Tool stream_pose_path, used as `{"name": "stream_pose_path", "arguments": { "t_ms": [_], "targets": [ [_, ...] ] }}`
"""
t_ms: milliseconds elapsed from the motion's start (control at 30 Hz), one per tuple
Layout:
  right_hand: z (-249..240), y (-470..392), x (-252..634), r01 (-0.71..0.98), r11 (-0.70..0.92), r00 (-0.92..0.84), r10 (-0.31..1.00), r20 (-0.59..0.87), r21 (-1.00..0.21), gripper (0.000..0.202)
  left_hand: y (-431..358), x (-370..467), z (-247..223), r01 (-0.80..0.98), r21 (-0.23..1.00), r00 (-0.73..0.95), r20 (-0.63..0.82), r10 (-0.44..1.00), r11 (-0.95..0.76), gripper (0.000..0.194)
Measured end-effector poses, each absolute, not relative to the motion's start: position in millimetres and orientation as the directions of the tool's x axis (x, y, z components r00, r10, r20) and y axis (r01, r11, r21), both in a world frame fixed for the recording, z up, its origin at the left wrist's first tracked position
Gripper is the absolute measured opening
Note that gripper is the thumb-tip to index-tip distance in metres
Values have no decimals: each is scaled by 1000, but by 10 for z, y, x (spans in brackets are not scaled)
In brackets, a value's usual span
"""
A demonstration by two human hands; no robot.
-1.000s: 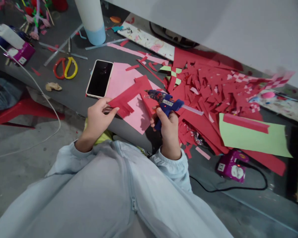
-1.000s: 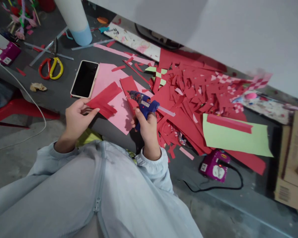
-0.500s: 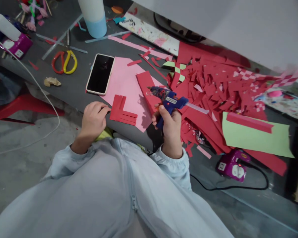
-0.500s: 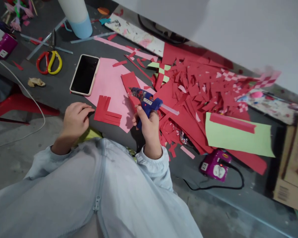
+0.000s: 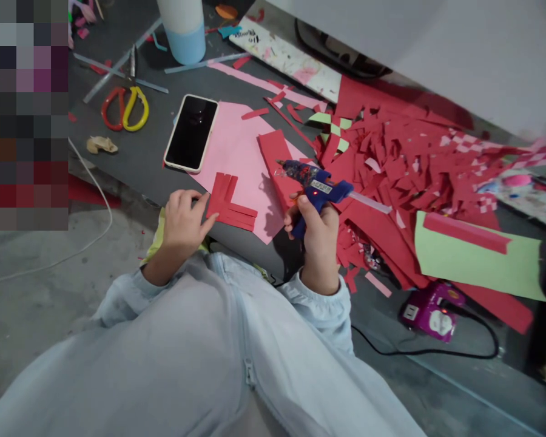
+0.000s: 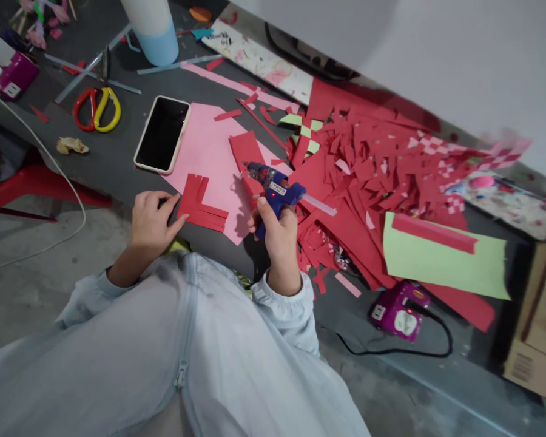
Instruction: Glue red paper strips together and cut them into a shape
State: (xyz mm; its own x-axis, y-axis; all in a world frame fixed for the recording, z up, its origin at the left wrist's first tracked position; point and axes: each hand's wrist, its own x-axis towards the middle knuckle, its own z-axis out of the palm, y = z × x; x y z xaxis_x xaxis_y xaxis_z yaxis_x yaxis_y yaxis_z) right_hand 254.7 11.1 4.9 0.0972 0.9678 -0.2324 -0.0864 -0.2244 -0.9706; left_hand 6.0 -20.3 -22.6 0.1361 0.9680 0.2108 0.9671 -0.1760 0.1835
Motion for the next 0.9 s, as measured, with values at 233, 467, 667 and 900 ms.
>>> {"name": "stream_pose_path", "arguments": {
  "t_ms": [233, 467, 667, 900],
  "targets": [
    [45, 119, 2547, -88, -225, 99, 967, -233, -970, 40, -202, 54, -275, 952, 229, 143, 255, 956, -203, 36],
    [34, 120, 2551, -72, -227, 98, 968, -233, -971, 42, -196, 61, -289, 929, 254, 196, 283, 939, -271, 27],
    [26, 120, 2550, -66, -225, 97, 968, -231, -972, 41, -188, 107, -290, 912, 194, 302, 280, 911, -362, 30],
    [51, 125, 2533, -60, -247, 109, 961, -252, -967, 44, -201, 105, -302, 880, 195, 386, 237, 892, -433, 36]
  ]
}}
